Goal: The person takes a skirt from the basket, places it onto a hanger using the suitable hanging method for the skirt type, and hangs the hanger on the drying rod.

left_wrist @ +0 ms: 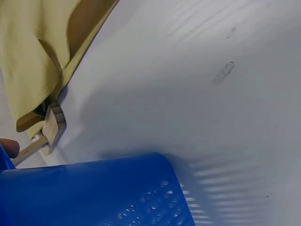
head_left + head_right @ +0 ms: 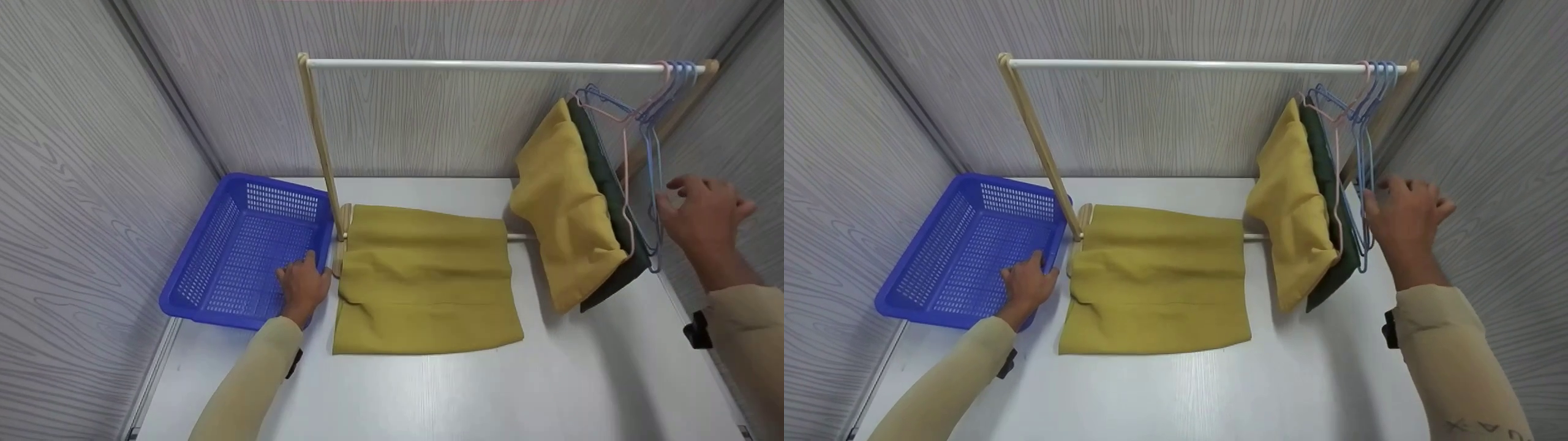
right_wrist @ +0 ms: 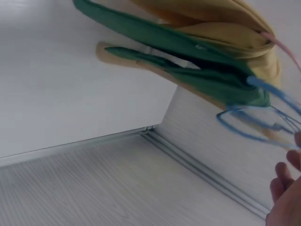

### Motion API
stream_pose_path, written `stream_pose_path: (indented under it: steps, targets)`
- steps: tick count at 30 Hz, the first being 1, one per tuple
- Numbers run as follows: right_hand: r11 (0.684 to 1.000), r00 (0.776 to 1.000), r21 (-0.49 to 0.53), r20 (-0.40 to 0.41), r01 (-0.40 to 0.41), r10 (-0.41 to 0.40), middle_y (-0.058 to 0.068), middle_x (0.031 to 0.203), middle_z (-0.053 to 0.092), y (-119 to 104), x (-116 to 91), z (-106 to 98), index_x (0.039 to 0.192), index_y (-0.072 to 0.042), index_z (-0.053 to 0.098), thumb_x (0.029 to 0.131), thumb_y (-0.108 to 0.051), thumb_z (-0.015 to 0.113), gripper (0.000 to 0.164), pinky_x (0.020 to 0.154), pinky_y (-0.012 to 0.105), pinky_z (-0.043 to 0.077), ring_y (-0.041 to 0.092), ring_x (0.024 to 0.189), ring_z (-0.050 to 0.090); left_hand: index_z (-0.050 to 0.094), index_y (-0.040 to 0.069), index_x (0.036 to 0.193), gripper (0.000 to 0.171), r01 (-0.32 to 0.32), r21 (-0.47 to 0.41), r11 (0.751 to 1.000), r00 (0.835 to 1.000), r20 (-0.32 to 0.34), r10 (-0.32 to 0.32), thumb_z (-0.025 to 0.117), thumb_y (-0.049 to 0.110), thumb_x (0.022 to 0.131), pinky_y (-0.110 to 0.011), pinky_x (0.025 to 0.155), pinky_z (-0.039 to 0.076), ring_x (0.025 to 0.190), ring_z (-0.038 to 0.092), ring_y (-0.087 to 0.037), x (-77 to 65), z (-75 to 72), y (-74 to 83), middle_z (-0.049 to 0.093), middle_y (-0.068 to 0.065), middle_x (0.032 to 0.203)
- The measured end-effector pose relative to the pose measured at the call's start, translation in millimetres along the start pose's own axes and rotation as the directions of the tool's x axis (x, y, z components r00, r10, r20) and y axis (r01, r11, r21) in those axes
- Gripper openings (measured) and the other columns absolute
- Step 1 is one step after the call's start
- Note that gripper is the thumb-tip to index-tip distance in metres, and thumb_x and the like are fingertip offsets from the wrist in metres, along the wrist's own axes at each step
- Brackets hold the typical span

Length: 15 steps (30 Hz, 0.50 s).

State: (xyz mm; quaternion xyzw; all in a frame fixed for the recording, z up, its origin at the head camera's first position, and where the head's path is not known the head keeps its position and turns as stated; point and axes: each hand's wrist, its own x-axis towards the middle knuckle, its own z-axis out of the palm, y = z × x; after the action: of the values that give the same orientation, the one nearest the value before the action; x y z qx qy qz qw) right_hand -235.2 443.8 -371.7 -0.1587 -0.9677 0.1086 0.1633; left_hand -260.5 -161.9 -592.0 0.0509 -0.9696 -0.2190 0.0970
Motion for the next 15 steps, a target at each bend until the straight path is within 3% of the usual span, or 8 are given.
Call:
stream_pose_path:
  steps: [5, 15]
  targets:
    - [0.999, 0.999, 0.001, 0.005, 0.048, -0.048, 0.032, 0.119, 0.051, -1.5, 1.0, 3.1, 0.119, 0.007, 0.057, 0.101, -0.027, 0.052, 0.039, 0.105, 0.068, 0.013, 0.052, 0.121, 0.037, 0.059, 0.000, 0.130, 0.050, 0.000, 0.012, 1.000, 1.000, 0.007, 0.000, 0.069, 0.027, 0.089, -0.058, 0.096, 0.031, 0.100, 0.063, -0.046, 1.7, -2.5, -0.5, 0.070, -0.027, 0.105]
    - [0.991, 0.993, -0.076, 0.035, 0.112, -0.110, 0.031, 0.097, 0.055, -10.5, -1.7, 7.4, 0.102, 0.010, 0.057, 0.097, -0.031, 0.059, 0.042, 0.092, 0.061, 0.025, 0.046, 0.095, 0.044, 0.057, -0.001, 0.134, 0.053, 0.025, 0.004, 1.000, 0.998, 0.056, -0.025, 0.067, 0.029, 0.091, -0.056, 0.100, 0.032, 0.105, 0.064, -0.044, 1.5, -5.8, 1.1, 0.069, -0.027, 0.112]
